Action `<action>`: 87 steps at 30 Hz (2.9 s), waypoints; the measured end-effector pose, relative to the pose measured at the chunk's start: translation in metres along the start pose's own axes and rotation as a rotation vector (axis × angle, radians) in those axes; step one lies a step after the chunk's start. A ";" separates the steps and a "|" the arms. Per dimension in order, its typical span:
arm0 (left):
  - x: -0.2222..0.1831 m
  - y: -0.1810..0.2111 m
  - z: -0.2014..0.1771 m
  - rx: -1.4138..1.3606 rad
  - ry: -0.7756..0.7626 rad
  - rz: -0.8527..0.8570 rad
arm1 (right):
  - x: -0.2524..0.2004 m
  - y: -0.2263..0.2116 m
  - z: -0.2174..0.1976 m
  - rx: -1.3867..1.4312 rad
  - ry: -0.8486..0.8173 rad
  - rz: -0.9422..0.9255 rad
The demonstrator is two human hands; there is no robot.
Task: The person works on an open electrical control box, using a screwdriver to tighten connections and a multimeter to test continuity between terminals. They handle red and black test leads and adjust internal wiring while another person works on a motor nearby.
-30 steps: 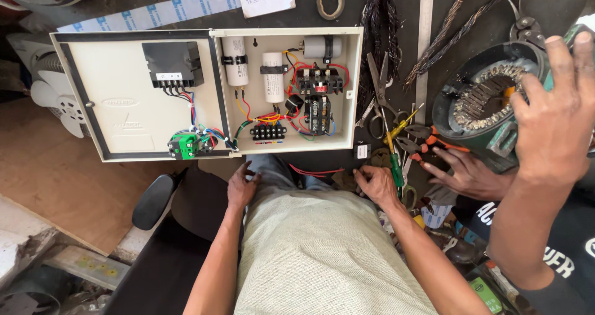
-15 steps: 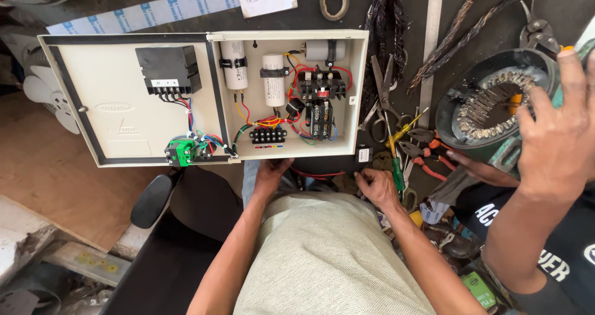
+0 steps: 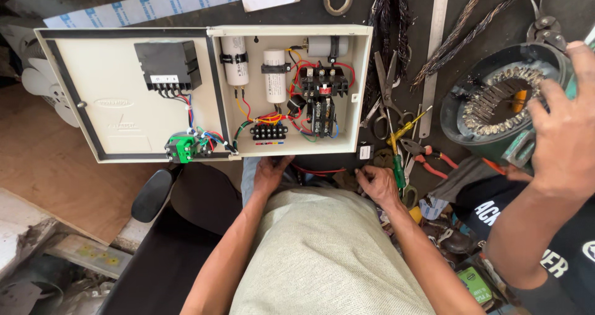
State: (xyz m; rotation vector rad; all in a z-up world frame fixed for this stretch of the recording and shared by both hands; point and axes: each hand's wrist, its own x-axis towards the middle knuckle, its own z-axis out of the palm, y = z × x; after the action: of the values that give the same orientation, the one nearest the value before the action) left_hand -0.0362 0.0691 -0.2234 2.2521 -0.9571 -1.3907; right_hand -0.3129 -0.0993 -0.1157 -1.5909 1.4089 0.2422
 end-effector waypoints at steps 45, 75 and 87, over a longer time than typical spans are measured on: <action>0.017 0.048 -0.016 0.225 -0.213 -0.150 | -0.009 -0.013 -0.003 0.005 -0.022 -0.015; -0.056 0.170 -0.136 -0.055 0.430 0.814 | -0.011 -0.115 -0.060 -0.119 0.495 -0.471; -0.035 0.183 -0.128 0.203 0.509 0.730 | 0.058 -0.166 -0.048 -0.383 0.457 -0.479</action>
State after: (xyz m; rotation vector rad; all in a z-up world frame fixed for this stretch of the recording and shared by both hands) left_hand -0.0025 -0.0475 -0.0333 1.9060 -1.5406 -0.4021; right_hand -0.1744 -0.1944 -0.0453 -2.3582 1.3064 -0.1596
